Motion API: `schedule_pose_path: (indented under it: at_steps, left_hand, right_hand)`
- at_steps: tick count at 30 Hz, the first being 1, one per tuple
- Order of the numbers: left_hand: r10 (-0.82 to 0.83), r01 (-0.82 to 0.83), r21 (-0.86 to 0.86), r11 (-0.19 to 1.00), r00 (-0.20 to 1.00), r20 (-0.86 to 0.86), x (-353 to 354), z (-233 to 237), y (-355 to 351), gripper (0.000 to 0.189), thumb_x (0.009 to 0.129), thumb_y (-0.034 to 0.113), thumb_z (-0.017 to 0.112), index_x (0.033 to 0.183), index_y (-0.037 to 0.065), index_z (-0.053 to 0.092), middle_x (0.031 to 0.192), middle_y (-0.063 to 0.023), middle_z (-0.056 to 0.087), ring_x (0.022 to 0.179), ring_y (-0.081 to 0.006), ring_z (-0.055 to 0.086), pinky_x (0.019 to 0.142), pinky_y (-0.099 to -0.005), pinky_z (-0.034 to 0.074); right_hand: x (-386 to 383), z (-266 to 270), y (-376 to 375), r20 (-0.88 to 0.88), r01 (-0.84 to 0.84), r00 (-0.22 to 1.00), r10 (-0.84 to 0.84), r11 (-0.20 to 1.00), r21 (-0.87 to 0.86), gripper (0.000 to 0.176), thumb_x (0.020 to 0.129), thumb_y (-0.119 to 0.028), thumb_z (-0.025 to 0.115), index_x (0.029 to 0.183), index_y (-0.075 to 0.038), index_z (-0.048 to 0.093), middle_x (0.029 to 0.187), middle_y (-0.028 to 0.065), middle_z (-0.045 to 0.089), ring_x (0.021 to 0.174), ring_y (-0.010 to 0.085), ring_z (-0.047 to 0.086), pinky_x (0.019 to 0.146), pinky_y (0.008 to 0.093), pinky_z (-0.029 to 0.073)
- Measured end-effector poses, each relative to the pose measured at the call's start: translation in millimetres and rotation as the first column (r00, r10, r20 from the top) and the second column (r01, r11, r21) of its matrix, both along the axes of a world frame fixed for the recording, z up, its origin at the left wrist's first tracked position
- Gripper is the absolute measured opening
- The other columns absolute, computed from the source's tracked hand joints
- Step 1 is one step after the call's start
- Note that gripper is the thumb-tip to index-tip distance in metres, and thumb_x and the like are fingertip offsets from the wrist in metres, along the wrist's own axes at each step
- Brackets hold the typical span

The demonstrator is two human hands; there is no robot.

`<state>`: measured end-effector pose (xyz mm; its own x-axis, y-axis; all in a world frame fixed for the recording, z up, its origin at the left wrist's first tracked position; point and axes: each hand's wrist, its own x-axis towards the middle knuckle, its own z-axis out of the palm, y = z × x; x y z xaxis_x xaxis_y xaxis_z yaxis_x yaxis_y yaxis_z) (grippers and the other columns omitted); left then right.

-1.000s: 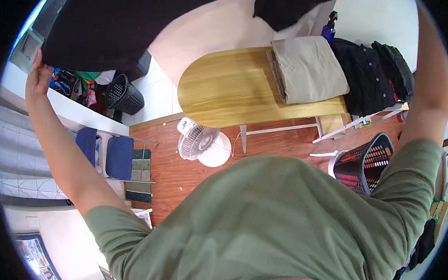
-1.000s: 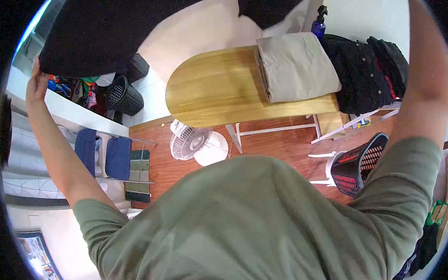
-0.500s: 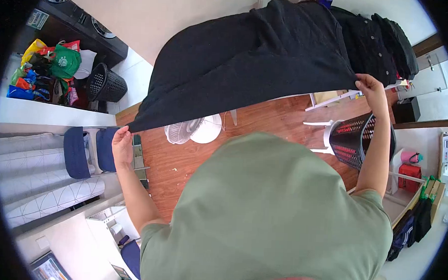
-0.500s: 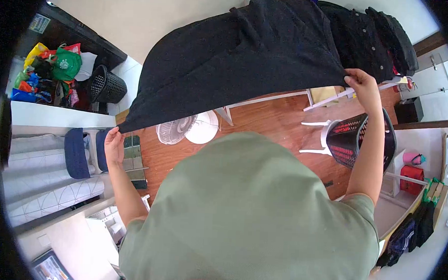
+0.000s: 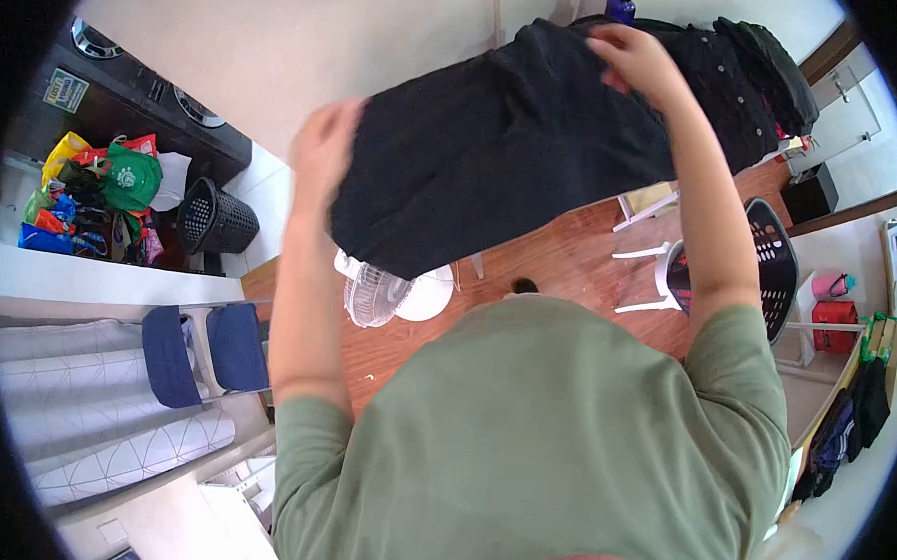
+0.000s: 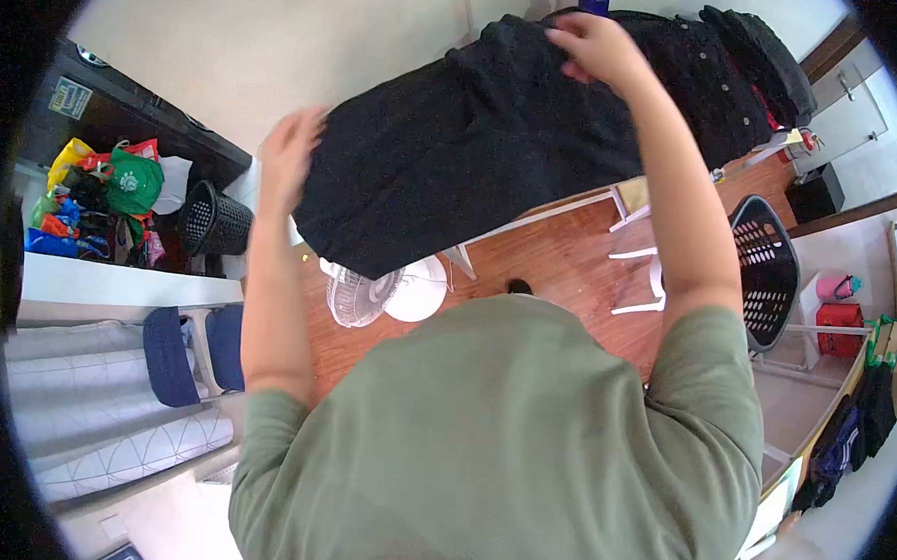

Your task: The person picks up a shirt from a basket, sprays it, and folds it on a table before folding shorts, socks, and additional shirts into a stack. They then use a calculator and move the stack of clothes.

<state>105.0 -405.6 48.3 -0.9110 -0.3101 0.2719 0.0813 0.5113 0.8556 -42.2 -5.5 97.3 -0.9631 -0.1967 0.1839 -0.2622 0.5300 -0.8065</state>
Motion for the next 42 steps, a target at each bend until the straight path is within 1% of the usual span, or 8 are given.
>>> schedule_pose_path:
  at_steps: [8, 12, 17, 23, 26, 31, 39, 42]
  left_hand:
    - [-0.213, 0.196, 0.237, 0.952, 0.976, 0.048, -141, -18, 162, 0.037, 0.076, 0.024, 0.079, 0.100, -0.002, 0.069, 0.097, -0.0148, 0.070, 0.095, -0.0274, 0.066, 0.086, -0.0400, 0.049]
    - [-0.634, 0.443, -0.592, 0.673, 0.757, -0.155, -71, 11, 163, 0.034, 0.079, 0.015, 0.074, 0.111, 0.009, 0.065, 0.120, -0.0133, 0.060, 0.115, -0.0317, 0.056, 0.100, -0.0435, 0.043]
    - [-0.748, 0.542, -0.678, 0.496, 0.663, -0.017, -30, 11, 110, 0.049, 0.070, 0.026, 0.082, 0.116, 0.015, 0.069, 0.136, -0.0109, 0.054, 0.129, -0.0318, 0.047, 0.107, -0.0473, 0.038]
    - [0.376, -0.245, -0.324, 0.914, 0.814, 0.443, -38, -107, -137, 0.056, 0.101, 0.049, 0.044, 0.123, 0.002, 0.063, 0.129, -0.0175, 0.061, 0.120, -0.0339, 0.057, 0.100, -0.0434, 0.045]
    - [-0.272, -0.434, 0.714, 0.549, 0.715, 0.644, -13, -182, -168, 0.071, 0.099, 0.062, 0.034, 0.131, 0.004, 0.058, 0.131, -0.0152, 0.061, 0.121, -0.0329, 0.058, 0.103, -0.0438, 0.045]
    - [-0.255, -0.217, 0.942, 0.256, 0.925, 0.282, -15, -208, -134, 0.067, 0.099, 0.059, 0.041, 0.134, 0.004, 0.055, 0.129, -0.0157, 0.062, 0.119, -0.0323, 0.059, 0.102, -0.0447, 0.047]
    - [-0.219, -0.163, 0.986, -0.023, 0.964, 0.154, -29, -148, -192, 0.041, 0.099, 0.029, 0.057, 0.126, -0.002, 0.058, 0.122, -0.0193, 0.065, 0.105, -0.0316, 0.067, 0.093, -0.0446, 0.055]
    - [-0.019, -0.335, 0.875, 0.349, 0.931, 0.364, -32, -110, -187, 0.039, 0.097, 0.025, 0.061, 0.123, -0.003, 0.058, 0.117, -0.0187, 0.066, 0.101, -0.0293, 0.068, 0.090, -0.0418, 0.056]
  right_hand:
    - [-83, -13, -10, 0.100, -0.266, 0.956, 0.275, 0.960, -0.093, 0.039, 0.086, -0.016, 0.074, 0.116, 0.002, 0.059, 0.085, 0.0063, 0.063, 0.072, 0.0133, 0.062, 0.064, 0.0268, 0.051]
    - [-28, 3, 62, -0.190, -0.454, 0.841, 0.507, 0.852, 0.261, 0.031, 0.076, 0.007, 0.068, 0.104, -0.004, 0.064, 0.099, 0.0047, 0.061, 0.093, 0.0169, 0.061, 0.082, 0.0284, 0.050]
    - [-12, 9, 74, -0.214, -0.351, 0.816, 0.538, 0.753, 0.556, 0.027, 0.079, 0.009, 0.061, 0.101, -0.004, 0.070, 0.108, 0.0085, 0.061, 0.104, 0.0262, 0.062, 0.089, 0.0333, 0.050]
    - [-146, -4, -59, -0.072, -0.111, 0.953, 0.296, 0.558, 0.822, 0.030, 0.095, -0.028, 0.057, 0.106, -0.003, 0.071, 0.103, 0.0192, 0.070, 0.099, 0.0406, 0.064, 0.085, 0.0452, 0.051]
    - [-165, -14, -92, 0.127, -0.193, 0.965, 0.232, 0.294, 0.936, 0.034, 0.089, -0.032, 0.064, 0.103, -0.002, 0.073, 0.106, 0.0209, 0.069, 0.102, 0.0384, 0.065, 0.086, 0.0463, 0.051]
    - [-260, -84, -75, 0.463, -0.458, 0.849, 0.253, -0.082, 0.885, 0.038, 0.083, -0.032, 0.068, 0.104, -0.001, 0.072, 0.110, 0.0214, 0.069, 0.103, 0.0381, 0.065, 0.086, 0.0462, 0.051]
    - [-203, -14, -58, 0.058, -0.078, 0.997, 0.054, 0.796, 0.600, 0.043, 0.080, -0.027, 0.072, 0.105, 0.008, 0.068, 0.104, 0.0221, 0.070, 0.099, 0.0336, 0.066, 0.088, 0.0418, 0.050]
    - [-191, -1, -48, -0.062, -0.048, 0.994, 0.087, 0.884, 0.465, 0.035, 0.084, -0.026, 0.072, 0.105, 0.002, 0.068, 0.094, 0.0133, 0.070, 0.087, 0.0245, 0.064, 0.080, 0.0381, 0.049]
